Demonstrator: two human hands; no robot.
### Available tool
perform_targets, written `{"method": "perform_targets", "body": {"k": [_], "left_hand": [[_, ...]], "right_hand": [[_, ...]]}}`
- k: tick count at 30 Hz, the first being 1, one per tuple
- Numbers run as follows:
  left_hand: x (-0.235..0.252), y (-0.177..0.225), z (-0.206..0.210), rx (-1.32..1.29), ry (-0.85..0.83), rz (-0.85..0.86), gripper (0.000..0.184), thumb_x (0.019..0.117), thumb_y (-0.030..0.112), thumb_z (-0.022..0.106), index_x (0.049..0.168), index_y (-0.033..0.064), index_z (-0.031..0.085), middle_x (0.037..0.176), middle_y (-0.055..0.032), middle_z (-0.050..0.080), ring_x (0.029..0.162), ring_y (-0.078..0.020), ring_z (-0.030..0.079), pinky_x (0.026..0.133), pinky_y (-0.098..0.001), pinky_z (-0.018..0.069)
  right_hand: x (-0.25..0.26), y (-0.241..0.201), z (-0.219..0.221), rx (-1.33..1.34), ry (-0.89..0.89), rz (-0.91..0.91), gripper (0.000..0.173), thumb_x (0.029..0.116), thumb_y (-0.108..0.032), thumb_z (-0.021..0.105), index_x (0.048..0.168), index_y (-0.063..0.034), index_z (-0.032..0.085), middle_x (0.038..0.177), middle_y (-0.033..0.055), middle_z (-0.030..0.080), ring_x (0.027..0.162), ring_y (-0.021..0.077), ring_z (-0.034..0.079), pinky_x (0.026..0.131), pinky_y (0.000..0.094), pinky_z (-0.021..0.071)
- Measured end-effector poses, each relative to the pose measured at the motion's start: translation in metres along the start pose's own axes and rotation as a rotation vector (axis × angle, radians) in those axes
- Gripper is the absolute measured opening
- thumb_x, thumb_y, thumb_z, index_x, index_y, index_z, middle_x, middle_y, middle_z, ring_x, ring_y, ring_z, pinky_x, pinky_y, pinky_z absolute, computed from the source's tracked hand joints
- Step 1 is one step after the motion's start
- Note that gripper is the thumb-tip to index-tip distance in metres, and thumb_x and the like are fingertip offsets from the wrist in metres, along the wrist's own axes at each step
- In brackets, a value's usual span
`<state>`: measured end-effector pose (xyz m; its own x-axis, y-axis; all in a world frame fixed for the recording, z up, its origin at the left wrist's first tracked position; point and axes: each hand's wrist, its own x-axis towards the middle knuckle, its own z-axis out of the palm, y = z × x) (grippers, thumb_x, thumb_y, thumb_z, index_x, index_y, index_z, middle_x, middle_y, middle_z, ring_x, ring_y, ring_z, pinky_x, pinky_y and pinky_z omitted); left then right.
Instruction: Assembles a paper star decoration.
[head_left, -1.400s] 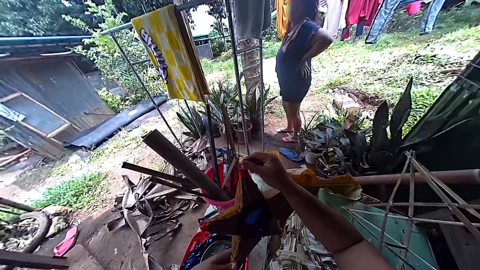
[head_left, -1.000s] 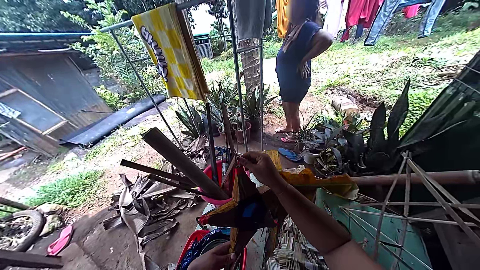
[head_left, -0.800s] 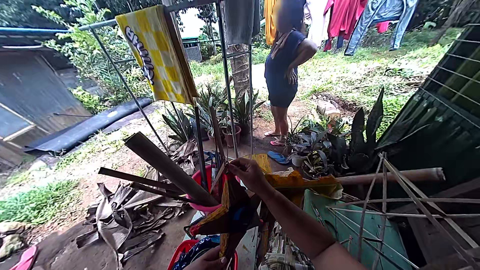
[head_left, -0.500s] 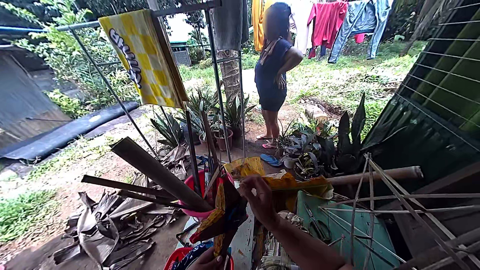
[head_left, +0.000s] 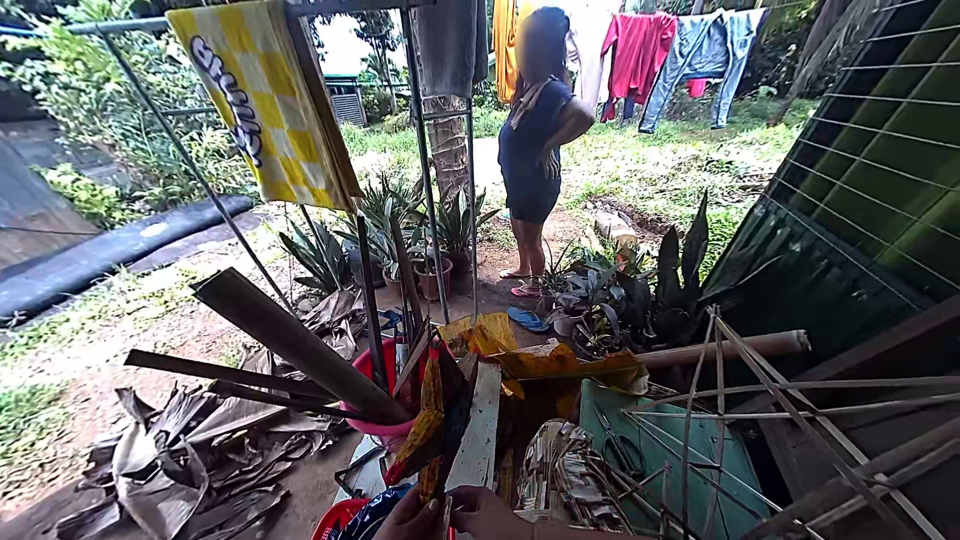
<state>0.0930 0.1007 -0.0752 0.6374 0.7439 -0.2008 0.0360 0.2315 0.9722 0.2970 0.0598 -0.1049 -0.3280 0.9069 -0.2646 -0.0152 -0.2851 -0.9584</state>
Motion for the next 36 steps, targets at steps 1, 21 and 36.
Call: {"method": "perform_targets", "body": {"k": [1,21,36], "left_hand": [[0.0,0.0,0.001,0.005,0.016,0.003,0.03,0.1058,0.008,0.045,0.135,0.0029,0.046,0.107,-0.005,0.072,0.095,-0.0127,0.07,0.089,-0.0336,0.0586],[0.009,-0.006,0.01,0.144,0.263,0.1,0.045,0.1022,0.012,0.055,0.141,-0.001,0.036,0.106,-0.0107,0.07,0.093,-0.0162,0.072,0.087,-0.0367,0.06],[0.017,-0.017,0.041,0.176,0.701,0.103,0.04,0.0951,0.016,0.07,0.125,-0.0026,0.052,0.111,-0.0128,0.067,0.087,-0.0142,0.07,0.081,-0.0308,0.0597]], "right_hand": [[0.0,-0.004,0.003,0.035,0.014,-0.017,0.037,0.1008,-0.013,0.061,0.133,0.0042,0.058,0.121,0.016,0.067,0.105,0.0174,0.067,0.095,0.0368,0.054],[0.001,-0.022,0.005,0.193,0.137,-0.072,0.036,0.1042,-0.016,0.042,0.123,0.0028,0.067,0.126,0.0113,0.067,0.106,0.0126,0.064,0.091,0.032,0.0525],[0.007,-0.027,0.025,0.18,0.395,-0.016,0.022,0.1025,-0.008,0.061,0.113,0.0077,0.07,0.103,0.0156,0.074,0.092,0.0178,0.072,0.086,0.033,0.0598]]}}
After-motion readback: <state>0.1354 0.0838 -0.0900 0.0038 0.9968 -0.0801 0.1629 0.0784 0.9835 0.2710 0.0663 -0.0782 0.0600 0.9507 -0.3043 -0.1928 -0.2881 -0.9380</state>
